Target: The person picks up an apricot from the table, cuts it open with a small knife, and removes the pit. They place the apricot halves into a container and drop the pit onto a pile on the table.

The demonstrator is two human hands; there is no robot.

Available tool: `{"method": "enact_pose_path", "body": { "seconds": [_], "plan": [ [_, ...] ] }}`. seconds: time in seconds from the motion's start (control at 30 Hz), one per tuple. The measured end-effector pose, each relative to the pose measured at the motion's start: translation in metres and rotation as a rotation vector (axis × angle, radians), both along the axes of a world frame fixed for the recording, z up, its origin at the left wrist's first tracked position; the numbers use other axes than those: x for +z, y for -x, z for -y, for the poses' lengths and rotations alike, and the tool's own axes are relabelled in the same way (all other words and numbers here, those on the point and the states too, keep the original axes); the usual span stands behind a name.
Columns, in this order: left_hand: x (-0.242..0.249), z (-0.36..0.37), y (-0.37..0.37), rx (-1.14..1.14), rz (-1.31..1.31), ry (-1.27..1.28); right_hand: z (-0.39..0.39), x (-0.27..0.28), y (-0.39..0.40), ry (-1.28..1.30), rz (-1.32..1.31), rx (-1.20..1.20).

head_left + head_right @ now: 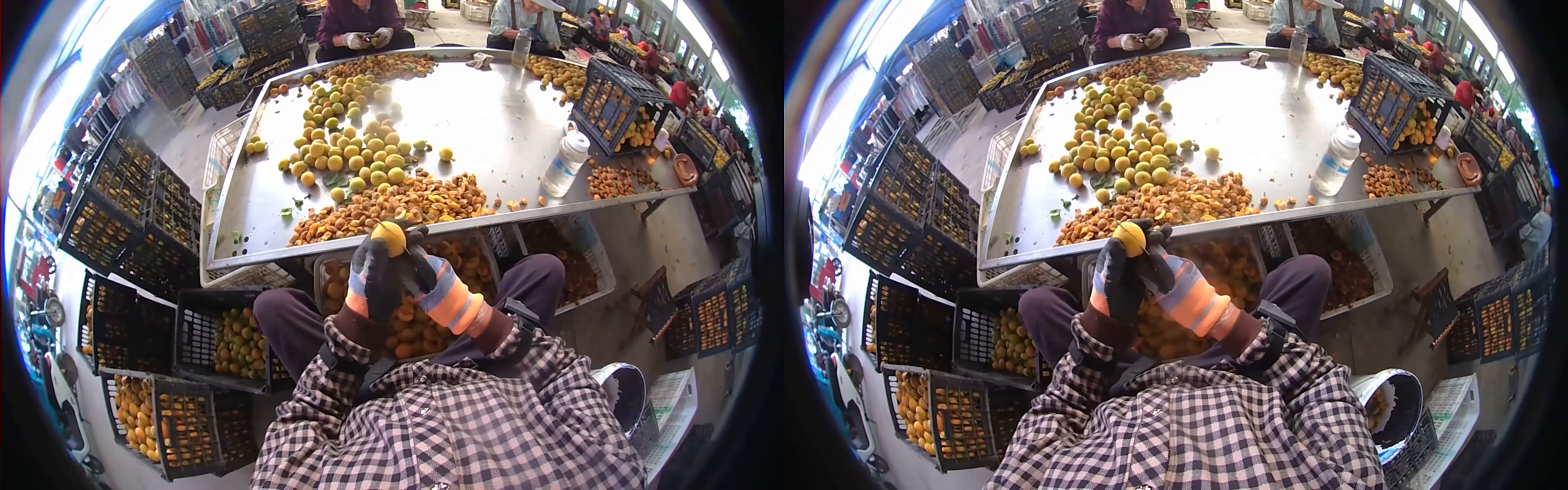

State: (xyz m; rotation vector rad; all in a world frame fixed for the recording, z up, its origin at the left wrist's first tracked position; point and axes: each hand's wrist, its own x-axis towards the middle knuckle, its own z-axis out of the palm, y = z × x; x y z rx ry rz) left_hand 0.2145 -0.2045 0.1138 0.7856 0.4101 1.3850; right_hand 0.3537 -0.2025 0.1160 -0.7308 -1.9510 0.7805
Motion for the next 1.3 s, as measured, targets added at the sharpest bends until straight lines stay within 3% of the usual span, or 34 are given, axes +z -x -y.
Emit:
{"method": "enact_pose_path", "body": {
  "seconds": [0.03,0.07,0.1,0.13,0.17,0.27,0.3,0.37,0.4,0.43,0.47,0.53,0.6,0.63,0.7,0.77,0.83,0.93,0.97,1.0,1.03,1.1,1.17,1.2,1.27,1.3],
  "plan": [
    [-0.01,-0.008,0.005,-0.007,0.003,0.0,0.0,0.001,-0.002,0.027,-0.026,-0.002],
    [-0.02,-0.017,0.016,0.007,-0.202,-0.1,0.0,0.006,-0.007,0.027,-0.022,-0.005],
    [-0.024,-0.022,0.026,0.028,-0.409,-0.197,0.001,0.014,-0.014,0.19,0.017,0.032],
    [-0.026,-0.027,0.036,-0.022,-0.405,-0.218,0.001,0.019,-0.017,0.355,0.054,0.072],
    [-0.003,-0.027,0.041,-0.131,-0.449,-0.238,0.002,0.02,-0.017,0.36,0.051,0.075],
    [0.023,-0.023,0.039,-0.139,-0.558,-0.269,0.004,0.019,-0.021,0.298,0.133,0.055],
    [0.019,-0.024,0.037,-0.145,-0.559,-0.266,0.003,0.018,-0.019,0.257,0.14,0.033],
    [0.005,-0.021,0.027,0.083,-0.532,-0.281,0.0,0.015,-0.012,0.217,0.145,0.005],
    [0.007,-0.012,0.01,0.158,-0.406,-0.183,-0.001,0.008,-0.005,0.164,0.02,-0.013],
    [0.013,-0.007,0.002,0.068,-0.227,-0.075,-0.002,0.0,0.001,0.113,-0.103,-0.031],
    [0.005,-0.008,-0.007,0.115,-0.154,-0.038,-0.005,-0.01,0.004,0.135,-0.137,0.013],
    [-0.003,-0.01,-0.012,0.157,-0.083,0.003,-0.009,-0.024,-0.001,0.158,-0.073,-0.019],
    [0.005,-0.01,-0.002,-0.089,-0.216,-0.001,-0.009,-0.018,-0.009,0.263,0.05,-0.077],
    [-0.038,-0.031,0.012,0.01,-0.429,-0.085,-0.008,-0.016,-0.013,0.27,0.051,-0.076],
    [-0.013,-0.031,0.014,0.064,-0.566,-0.244,-0.009,-0.014,-0.017,0.268,0.053,-0.042],
    [-0.008,-0.031,0.015,0.018,-0.468,-0.174,-0.008,-0.012,-0.019,0.238,0.061,-0.043],
    [-0.01,-0.029,0.014,0.121,-0.59,-0.193,-0.01,-0.008,-0.015,0.184,0.037,-0.057],
    [0.002,-0.013,-0.015,0.024,-0.117,0.085,-0.014,-0.017,0.002,0.368,-0.133,-0.07],
    [-0.002,-0.016,-0.017,-0.03,0.009,0.156,-0.015,-0.023,0.001,0.366,-0.132,-0.072],
    [-0.005,-0.018,-0.021,-0.034,0.013,0.148,-0.016,-0.029,-0.001,0.335,0.038,-0.136],
    [-0.009,-0.019,-0.025,0.002,-0.036,0.198,-0.017,-0.034,-0.004,0.304,0.208,-0.2],
    [-0.02,-0.022,-0.026,0.037,-0.089,0.255,-0.012,-0.02,-0.015,0.417,0.08,-0.161],
    [-0.037,-0.03,-0.018,0.11,-0.414,0.094,-0.015,-0.013,-0.02,0.406,0.394,-0.212],
    [-0.034,-0.029,-0.016,0.15,-0.517,0.124,-0.016,-0.02,-0.022,0.412,0.391,-0.216],
    [-0.035,-0.035,-0.011,0.124,-0.513,0.127,-0.021,-0.027,-0.024,0.142,0.423,-0.362],
    [-0.033,-0.038,-0.011,0.108,-0.506,0.128,-0.019,-0.022,-0.025,0.137,0.423,-0.361]
  ]
}}
